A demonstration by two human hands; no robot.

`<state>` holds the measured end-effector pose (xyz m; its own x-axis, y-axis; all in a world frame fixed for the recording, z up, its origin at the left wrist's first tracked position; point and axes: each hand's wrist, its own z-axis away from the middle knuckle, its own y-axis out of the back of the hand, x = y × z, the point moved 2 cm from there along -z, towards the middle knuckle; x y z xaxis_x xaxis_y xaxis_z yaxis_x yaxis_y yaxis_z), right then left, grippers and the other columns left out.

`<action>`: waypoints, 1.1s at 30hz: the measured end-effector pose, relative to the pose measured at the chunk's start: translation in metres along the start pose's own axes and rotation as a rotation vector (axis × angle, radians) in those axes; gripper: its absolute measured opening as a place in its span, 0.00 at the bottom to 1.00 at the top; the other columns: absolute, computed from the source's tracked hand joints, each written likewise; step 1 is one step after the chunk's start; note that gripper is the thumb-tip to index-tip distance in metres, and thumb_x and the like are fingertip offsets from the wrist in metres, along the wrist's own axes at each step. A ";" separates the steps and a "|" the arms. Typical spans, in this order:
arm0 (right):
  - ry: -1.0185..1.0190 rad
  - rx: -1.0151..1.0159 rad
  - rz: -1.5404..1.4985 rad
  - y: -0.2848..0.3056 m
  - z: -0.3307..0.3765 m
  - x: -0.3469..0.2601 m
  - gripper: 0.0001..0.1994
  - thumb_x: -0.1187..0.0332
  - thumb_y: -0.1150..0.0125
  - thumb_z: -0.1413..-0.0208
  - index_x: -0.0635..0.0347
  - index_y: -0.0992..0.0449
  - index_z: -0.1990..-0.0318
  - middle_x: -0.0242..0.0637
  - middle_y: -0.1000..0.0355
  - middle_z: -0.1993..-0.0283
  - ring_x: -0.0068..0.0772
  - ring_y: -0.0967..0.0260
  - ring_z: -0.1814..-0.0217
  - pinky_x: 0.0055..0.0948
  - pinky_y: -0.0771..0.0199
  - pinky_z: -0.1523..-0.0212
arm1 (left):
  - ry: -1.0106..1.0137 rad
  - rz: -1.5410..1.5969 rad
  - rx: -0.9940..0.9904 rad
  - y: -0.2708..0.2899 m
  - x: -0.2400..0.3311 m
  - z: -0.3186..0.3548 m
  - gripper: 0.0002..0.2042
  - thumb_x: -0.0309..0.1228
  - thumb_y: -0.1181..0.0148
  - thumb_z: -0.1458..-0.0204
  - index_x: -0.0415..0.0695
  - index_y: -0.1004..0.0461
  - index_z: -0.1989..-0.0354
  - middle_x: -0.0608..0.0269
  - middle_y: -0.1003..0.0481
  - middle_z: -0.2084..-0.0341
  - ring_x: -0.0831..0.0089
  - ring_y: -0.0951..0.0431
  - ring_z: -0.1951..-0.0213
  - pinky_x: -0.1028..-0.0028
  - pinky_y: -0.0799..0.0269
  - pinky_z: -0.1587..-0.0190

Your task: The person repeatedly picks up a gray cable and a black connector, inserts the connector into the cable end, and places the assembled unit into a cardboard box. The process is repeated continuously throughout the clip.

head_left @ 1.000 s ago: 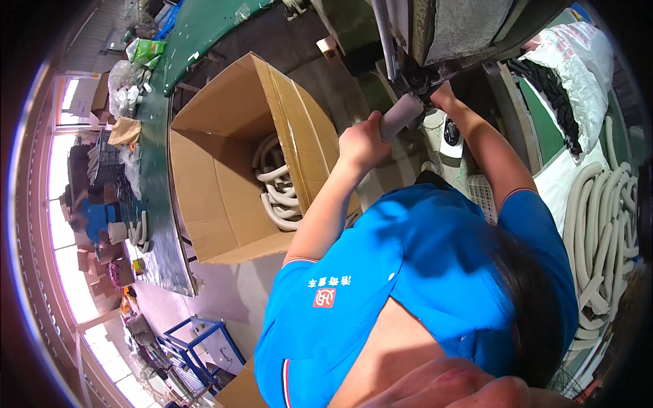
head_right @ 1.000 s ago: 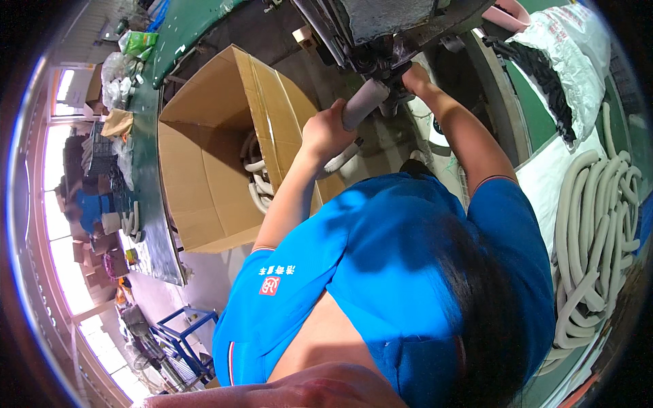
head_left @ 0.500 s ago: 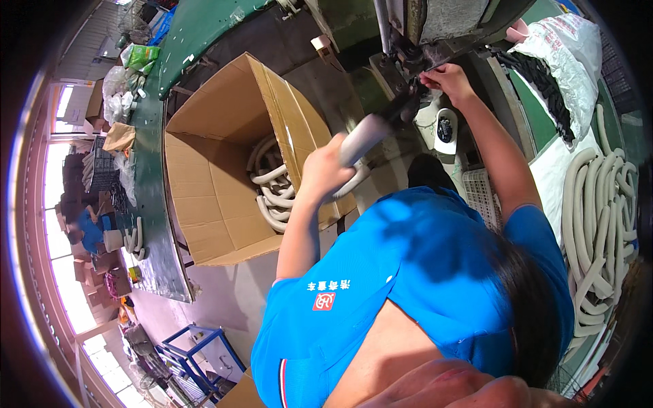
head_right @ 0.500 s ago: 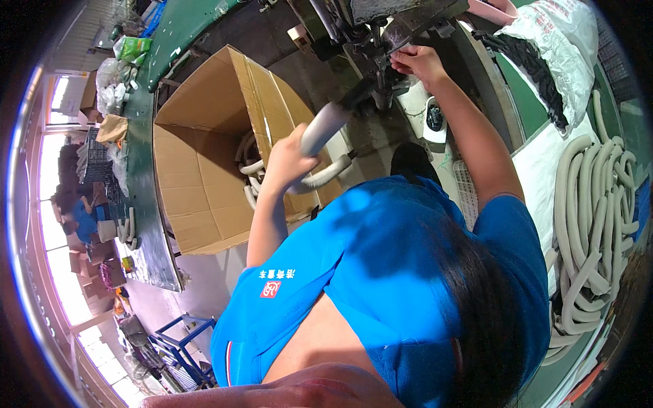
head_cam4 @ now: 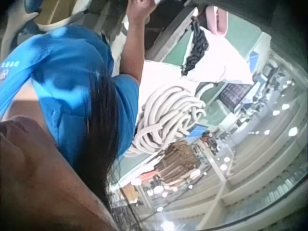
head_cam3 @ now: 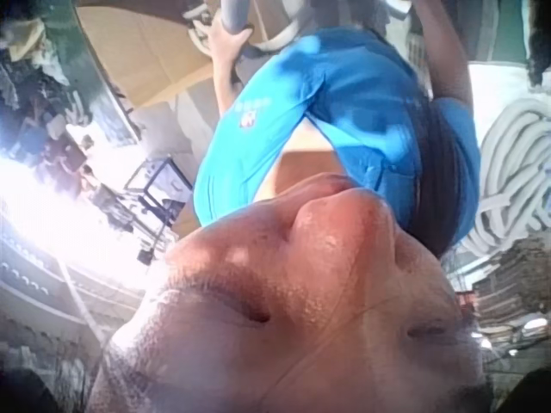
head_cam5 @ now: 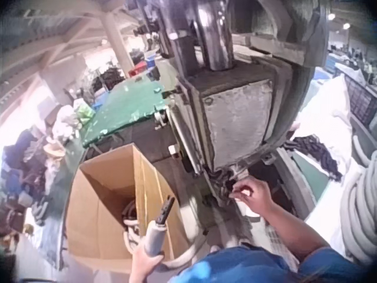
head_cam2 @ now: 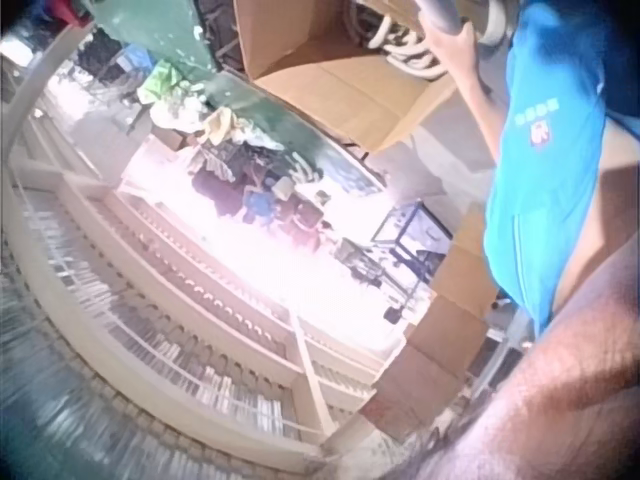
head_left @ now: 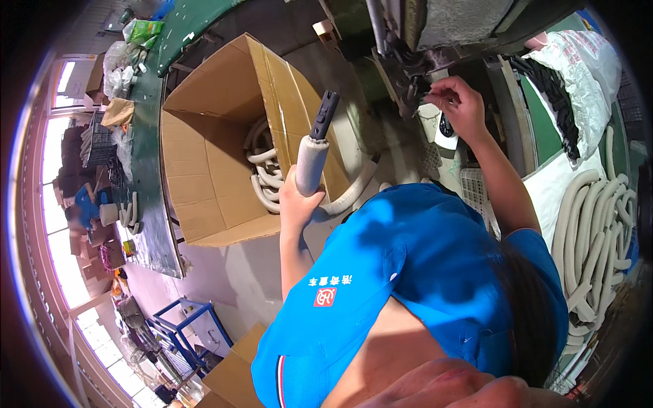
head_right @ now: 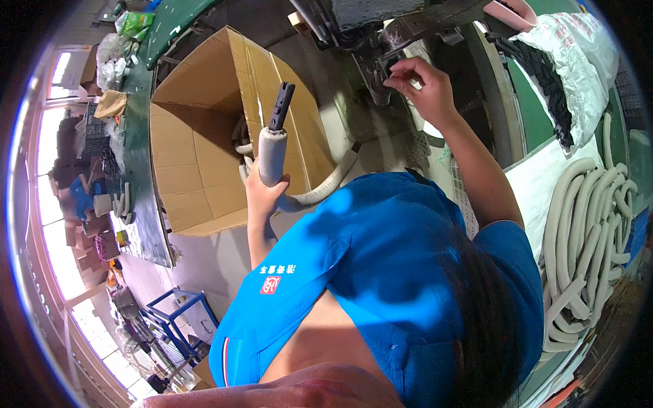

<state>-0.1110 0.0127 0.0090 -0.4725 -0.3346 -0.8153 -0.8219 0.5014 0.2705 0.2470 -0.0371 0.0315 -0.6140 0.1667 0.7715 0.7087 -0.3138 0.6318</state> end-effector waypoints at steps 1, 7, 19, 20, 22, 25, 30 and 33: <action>0.183 -0.001 0.161 0.004 -0.001 -0.010 0.14 0.76 0.30 0.55 0.61 0.27 0.61 0.35 0.25 0.69 0.24 0.26 0.69 0.23 0.26 0.70 | 0.002 0.020 0.003 -0.003 0.008 -0.001 0.20 0.29 0.36 0.65 0.38 0.31 0.61 0.55 0.27 0.74 0.67 0.27 0.70 0.70 0.30 0.62; 0.294 -0.012 0.220 0.012 -0.009 0.011 0.10 0.76 0.30 0.56 0.61 0.26 0.66 0.36 0.26 0.70 0.31 0.27 0.71 0.24 0.28 0.71 | 0.002 0.103 -0.011 -0.018 0.018 0.006 0.19 0.29 0.36 0.65 0.38 0.31 0.62 0.54 0.27 0.74 0.67 0.27 0.70 0.70 0.30 0.62; 0.022 0.041 0.518 -0.034 -0.088 0.209 0.11 0.59 0.46 0.43 0.56 0.26 0.60 0.43 0.25 0.64 0.49 0.28 0.63 0.39 0.29 0.61 | 0.151 0.060 0.185 -0.025 0.037 0.047 0.17 0.28 0.36 0.65 0.39 0.31 0.64 0.57 0.27 0.74 0.70 0.27 0.71 0.71 0.30 0.63; 0.024 0.027 0.516 -0.034 -0.091 0.208 0.12 0.60 0.46 0.43 0.56 0.26 0.59 0.43 0.25 0.63 0.49 0.28 0.62 0.40 0.30 0.61 | 0.165 0.068 0.203 -0.026 0.038 0.051 0.17 0.28 0.36 0.65 0.39 0.31 0.64 0.57 0.27 0.74 0.70 0.27 0.71 0.71 0.30 0.63; 0.043 -0.008 0.520 -0.036 -0.101 0.208 0.12 0.60 0.46 0.43 0.57 0.27 0.57 0.44 0.26 0.62 0.49 0.28 0.61 0.40 0.30 0.60 | 0.172 0.074 0.235 -0.026 0.039 0.056 0.17 0.28 0.36 0.65 0.39 0.31 0.64 0.57 0.27 0.74 0.70 0.27 0.71 0.71 0.30 0.63; 0.116 -0.065 0.528 -0.038 -0.099 0.200 0.13 0.60 0.47 0.43 0.58 0.28 0.55 0.45 0.26 0.60 0.50 0.29 0.60 0.41 0.30 0.59 | 0.158 0.090 0.259 -0.030 0.042 0.062 0.18 0.28 0.36 0.65 0.39 0.30 0.63 0.57 0.27 0.74 0.70 0.26 0.70 0.71 0.30 0.63; 0.318 -0.126 0.695 -0.022 -0.052 0.165 0.15 0.63 0.48 0.45 0.58 0.30 0.51 0.48 0.27 0.57 0.53 0.29 0.57 0.45 0.31 0.57 | 0.185 0.093 0.268 -0.025 0.046 0.066 0.18 0.28 0.36 0.66 0.39 0.29 0.63 0.57 0.25 0.74 0.71 0.25 0.70 0.72 0.30 0.63; 0.105 -0.515 0.851 -0.030 -0.019 0.216 0.15 0.68 0.43 0.52 0.51 0.25 0.54 0.43 0.26 0.56 0.47 0.32 0.47 0.47 0.31 0.54 | 0.108 0.090 0.280 -0.023 0.049 0.058 0.17 0.27 0.36 0.65 0.39 0.28 0.63 0.58 0.26 0.73 0.72 0.26 0.69 0.73 0.30 0.62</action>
<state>-0.1947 -0.0896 -0.1654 -0.9732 -0.1061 -0.2042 -0.2226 0.2088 0.9523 0.2212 0.0324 0.0589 -0.5673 0.0455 0.8222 0.8207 -0.0504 0.5691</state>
